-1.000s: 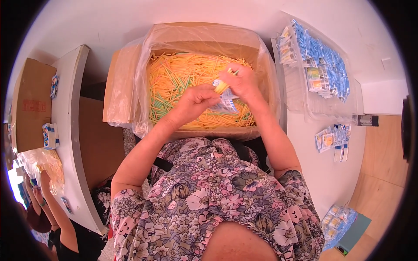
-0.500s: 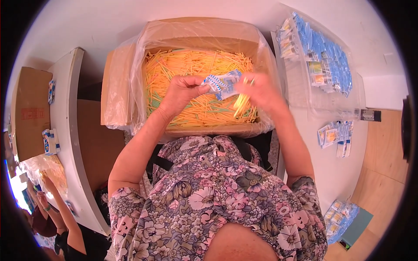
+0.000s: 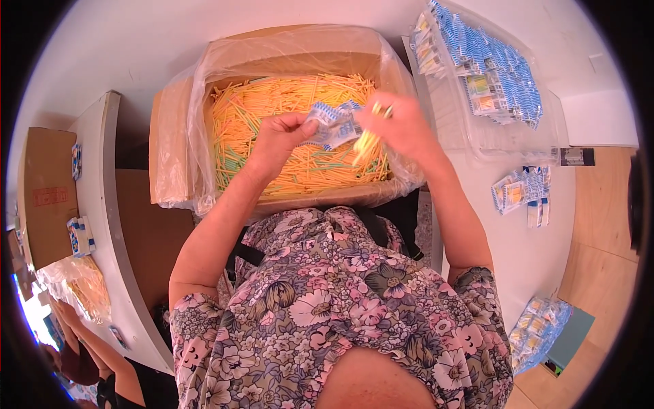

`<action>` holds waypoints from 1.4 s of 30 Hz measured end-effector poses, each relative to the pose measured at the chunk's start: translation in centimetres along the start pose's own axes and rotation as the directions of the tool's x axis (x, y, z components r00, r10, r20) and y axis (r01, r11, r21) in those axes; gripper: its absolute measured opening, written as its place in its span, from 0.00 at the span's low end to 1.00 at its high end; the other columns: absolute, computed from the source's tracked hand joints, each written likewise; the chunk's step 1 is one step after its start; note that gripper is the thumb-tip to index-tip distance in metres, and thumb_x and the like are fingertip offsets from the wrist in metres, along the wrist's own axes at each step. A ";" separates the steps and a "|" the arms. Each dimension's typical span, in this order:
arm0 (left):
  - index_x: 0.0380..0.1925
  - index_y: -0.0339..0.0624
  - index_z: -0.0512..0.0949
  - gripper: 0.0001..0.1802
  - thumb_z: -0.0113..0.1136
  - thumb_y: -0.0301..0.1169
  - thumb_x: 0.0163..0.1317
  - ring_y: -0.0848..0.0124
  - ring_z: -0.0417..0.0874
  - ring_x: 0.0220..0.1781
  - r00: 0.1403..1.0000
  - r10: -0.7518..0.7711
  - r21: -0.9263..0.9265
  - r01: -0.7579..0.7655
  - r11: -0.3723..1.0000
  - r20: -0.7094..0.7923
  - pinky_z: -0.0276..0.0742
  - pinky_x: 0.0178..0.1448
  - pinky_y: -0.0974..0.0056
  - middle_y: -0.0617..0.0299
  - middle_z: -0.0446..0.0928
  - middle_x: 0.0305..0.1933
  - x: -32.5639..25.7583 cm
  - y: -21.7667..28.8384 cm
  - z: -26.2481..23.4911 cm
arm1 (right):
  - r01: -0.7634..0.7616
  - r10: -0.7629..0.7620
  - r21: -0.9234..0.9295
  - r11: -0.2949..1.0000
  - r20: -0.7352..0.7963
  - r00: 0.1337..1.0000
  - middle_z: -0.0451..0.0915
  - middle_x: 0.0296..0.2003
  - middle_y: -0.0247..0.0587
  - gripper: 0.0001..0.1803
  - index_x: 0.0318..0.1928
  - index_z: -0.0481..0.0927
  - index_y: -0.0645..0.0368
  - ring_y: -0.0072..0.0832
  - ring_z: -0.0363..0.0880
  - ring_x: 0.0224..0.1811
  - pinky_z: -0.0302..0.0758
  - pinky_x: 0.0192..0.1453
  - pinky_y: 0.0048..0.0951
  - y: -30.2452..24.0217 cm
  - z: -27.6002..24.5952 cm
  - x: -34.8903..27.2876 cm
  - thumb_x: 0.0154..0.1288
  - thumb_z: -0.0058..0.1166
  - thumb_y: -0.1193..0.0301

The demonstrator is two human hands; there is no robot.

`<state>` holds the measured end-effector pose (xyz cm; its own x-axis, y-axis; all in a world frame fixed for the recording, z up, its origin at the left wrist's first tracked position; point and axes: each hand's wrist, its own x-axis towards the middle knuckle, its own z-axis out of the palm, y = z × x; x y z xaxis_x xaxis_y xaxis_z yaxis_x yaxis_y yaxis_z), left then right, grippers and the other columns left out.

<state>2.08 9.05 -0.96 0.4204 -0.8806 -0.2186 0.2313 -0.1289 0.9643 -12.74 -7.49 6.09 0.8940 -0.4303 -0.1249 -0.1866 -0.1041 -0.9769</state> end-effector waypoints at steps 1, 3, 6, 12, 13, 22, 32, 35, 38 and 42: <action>0.37 0.36 0.83 0.07 0.61 0.26 0.60 0.81 0.77 0.38 0.997 0.014 -0.087 -0.021 0.996 -0.081 0.73 0.46 0.73 0.68 0.81 0.35 0.1 0.0 0.1 | 0.199 -0.177 -0.308 0.930 0.096 0.979 0.71 0.16 0.31 0.12 0.23 0.72 0.58 0.18 0.67 0.15 0.63 0.19 0.25 1.1 0.2 -0.5 0.60 0.57 0.68; 0.37 0.36 0.83 0.07 0.60 0.25 0.60 0.81 0.77 0.39 0.997 0.032 -0.093 -0.037 0.995 -0.064 0.73 0.47 0.73 0.67 0.80 0.36 0.1 0.1 0.2 | 0.221 -0.141 -0.451 0.865 0.204 0.969 0.71 0.16 0.33 0.12 0.23 0.72 0.60 0.20 0.69 0.18 0.65 0.24 0.28 3.3 1.1 -1.4 0.59 0.57 0.67; 0.36 0.35 0.83 0.06 0.61 0.24 0.59 0.79 0.77 0.40 0.997 0.072 -0.071 -0.074 0.995 -0.033 0.72 0.48 0.72 0.65 0.80 0.38 0.0 0.0 0.2 | 0.269 -0.097 -0.603 0.751 0.302 0.948 0.71 0.18 0.43 0.13 0.25 0.73 0.64 0.30 0.73 0.22 0.69 0.29 0.35 5.3 1.9 -1.8 0.56 0.56 0.66; 0.35 0.38 0.84 0.06 0.62 0.21 0.57 0.76 0.77 0.44 0.991 0.128 -0.037 -0.127 0.991 0.029 0.73 0.50 0.70 0.64 0.79 0.42 -0.2 0.2 -0.2 | -0.004 0.017 -0.131 0.991 0.099 0.995 0.73 0.18 0.41 0.13 0.27 0.75 0.62 0.25 0.73 0.19 0.66 0.22 0.29 2.1 -0.6 -1.3 0.57 0.58 0.64; 0.34 0.38 0.84 0.06 0.63 0.21 0.56 0.76 0.77 0.43 0.989 0.139 -0.003 -0.139 0.990 0.055 0.73 0.49 0.71 0.62 0.78 0.44 -0.2 0.3 -0.1 | -0.113 0.112 0.221 0.969 0.016 0.994 0.73 0.18 0.37 0.13 0.26 0.75 0.61 0.20 0.70 0.16 0.63 0.18 0.24 1.0 -1.3 -1.0 0.58 0.59 0.64; 0.36 0.38 0.84 0.09 0.65 0.22 0.53 0.75 0.78 0.45 0.956 0.049 0.025 -0.059 0.998 0.289 0.75 0.51 0.70 0.63 0.78 0.45 0.1 2.1 1.1 | -0.193 0.146 0.246 0.950 0.197 0.969 0.73 0.19 0.29 0.11 0.31 0.77 0.60 0.09 0.61 0.11 0.50 0.11 0.14 0.0 -0.9 1.5 0.60 0.58 0.65; 0.39 0.38 0.83 0.10 0.64 0.26 0.56 0.77 0.77 0.45 0.959 0.018 0.064 -0.038 0.997 0.284 0.73 0.53 0.71 0.64 0.79 0.46 0.3 1.6 1.1 | 0.214 -0.224 -0.331 0.919 0.010 0.975 0.70 0.19 0.27 0.13 0.29 0.76 0.62 0.15 0.65 0.23 0.63 0.26 0.22 -0.7 0.1 1.4 0.61 0.58 0.64; 0.41 0.37 0.82 0.11 0.62 0.28 0.59 0.78 0.77 0.46 0.970 -0.020 0.022 0.015 1.000 0.242 0.73 0.53 0.71 0.64 0.80 0.44 0.2 1.7 1.6 | 0.374 -0.365 -0.520 0.768 0.124 0.923 0.72 0.20 0.29 0.13 0.31 0.76 0.62 0.13 0.66 0.24 0.63 0.26 0.21 -1.4 0.2 0.9 0.62 0.58 0.64; 0.42 0.37 0.82 0.11 0.60 0.30 0.62 0.79 0.77 0.45 0.972 -0.020 -0.074 0.038 0.997 0.232 0.72 0.53 0.71 0.64 0.81 0.42 0.5 1.4 2.4 | 0.223 -0.198 -0.338 0.915 0.106 0.974 0.71 0.21 0.30 0.11 0.33 0.76 0.62 0.14 0.66 0.25 0.63 0.27 0.21 -2.2 -0.5 -0.4 0.63 0.57 0.65; 0.40 0.36 0.82 0.11 0.59 0.31 0.62 0.78 0.77 0.43 0.980 0.008 -0.092 0.011 0.996 0.201 0.71 0.53 0.71 0.65 0.81 0.39 1.3 -0.1 3.6 | 0.355 -0.446 -0.427 0.832 -0.132 0.885 0.74 0.25 0.33 0.11 0.38 0.77 0.62 0.22 0.73 0.28 0.69 0.30 0.25 -1.3 -0.9 -2.5 0.58 0.60 0.69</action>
<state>-0.62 6.29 -0.82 0.2372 -0.9553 -0.1766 0.3157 -0.0961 0.9440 -15.06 -7.06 7.85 0.8210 -0.4527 0.3480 -0.0115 -0.6224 -0.7826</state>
